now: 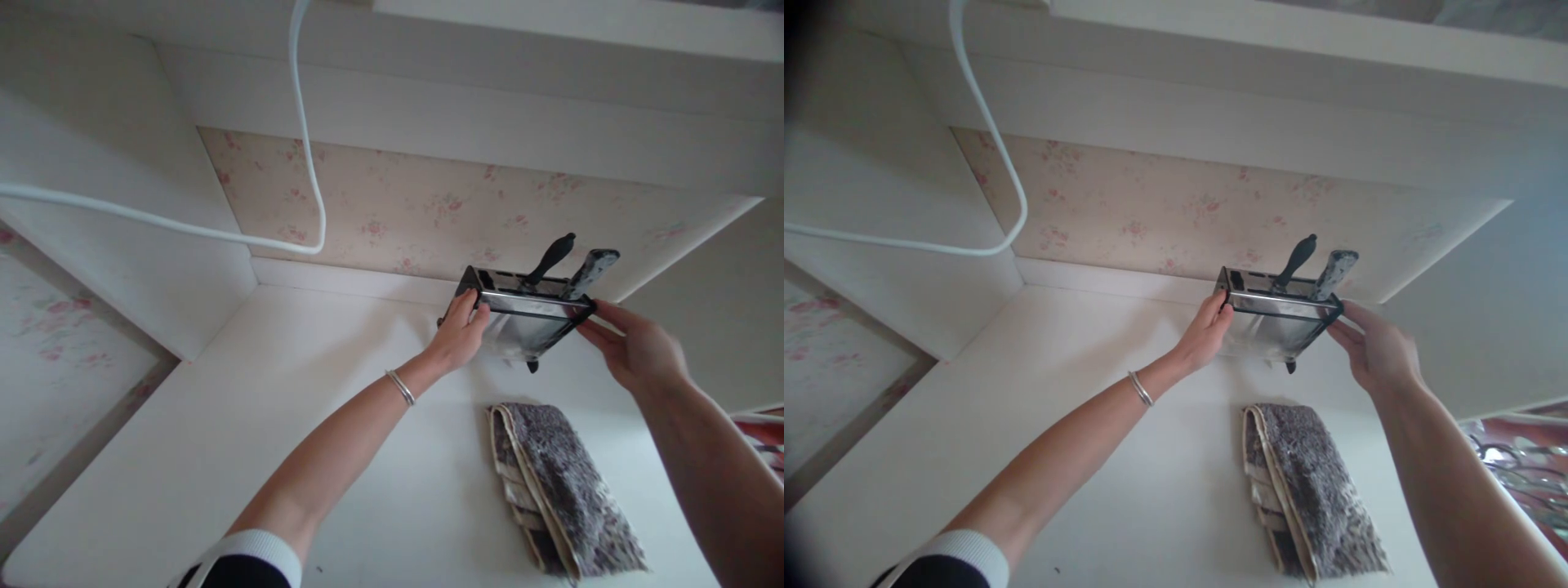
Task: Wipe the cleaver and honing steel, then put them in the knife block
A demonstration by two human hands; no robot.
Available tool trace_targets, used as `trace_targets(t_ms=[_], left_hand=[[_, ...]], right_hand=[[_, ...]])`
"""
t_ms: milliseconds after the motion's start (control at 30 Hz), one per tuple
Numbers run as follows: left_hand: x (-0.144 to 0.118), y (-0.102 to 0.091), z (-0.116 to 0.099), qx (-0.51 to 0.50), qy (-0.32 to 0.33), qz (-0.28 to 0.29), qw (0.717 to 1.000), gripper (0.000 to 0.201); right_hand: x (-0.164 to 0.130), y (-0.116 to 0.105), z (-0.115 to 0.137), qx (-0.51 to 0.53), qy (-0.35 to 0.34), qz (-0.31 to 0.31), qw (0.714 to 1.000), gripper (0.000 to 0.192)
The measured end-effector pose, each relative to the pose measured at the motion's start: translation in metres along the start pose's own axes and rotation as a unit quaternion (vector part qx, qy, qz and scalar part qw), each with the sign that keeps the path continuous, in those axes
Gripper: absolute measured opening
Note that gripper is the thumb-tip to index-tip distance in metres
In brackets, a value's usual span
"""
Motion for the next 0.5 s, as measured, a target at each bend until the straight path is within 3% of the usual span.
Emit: trace_targets(t_ms=[200, 367, 433, 500], left_hand=[[0.023, 0.050, 0.021, -0.004, -0.002, 0.067, 0.998, 0.059], [0.027, 0.070, 0.036, 0.030, -0.020, 0.097, 0.995, 0.065], [0.027, 0.072, 0.039, 0.062, -0.014, 0.108, 0.992, 0.064], [0.029, 0.069, 0.041, 0.090, 0.000, 0.114, 0.989, 0.056]], right_hand=[[0.040, -0.022, -0.005, -0.011, -0.019, -0.067, 0.997, 0.015], [0.061, -0.034, -0.024, -0.045, -0.018, -0.054, 0.997, 0.012], [0.065, -0.035, -0.027, -0.109, -0.076, -0.021, 0.991, 0.015], [0.062, -0.034, -0.025, -0.205, -0.173, 0.006, 0.963, 0.032]])
Point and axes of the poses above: each hand's wrist, its own x-axis towards the middle knuckle, its own y-axis out of the palm, z = x × y, the point moved 7 cm from there along x, towards the middle knuckle, and after that the axes turned 11 degrees about -z, right-handed, at the moved point
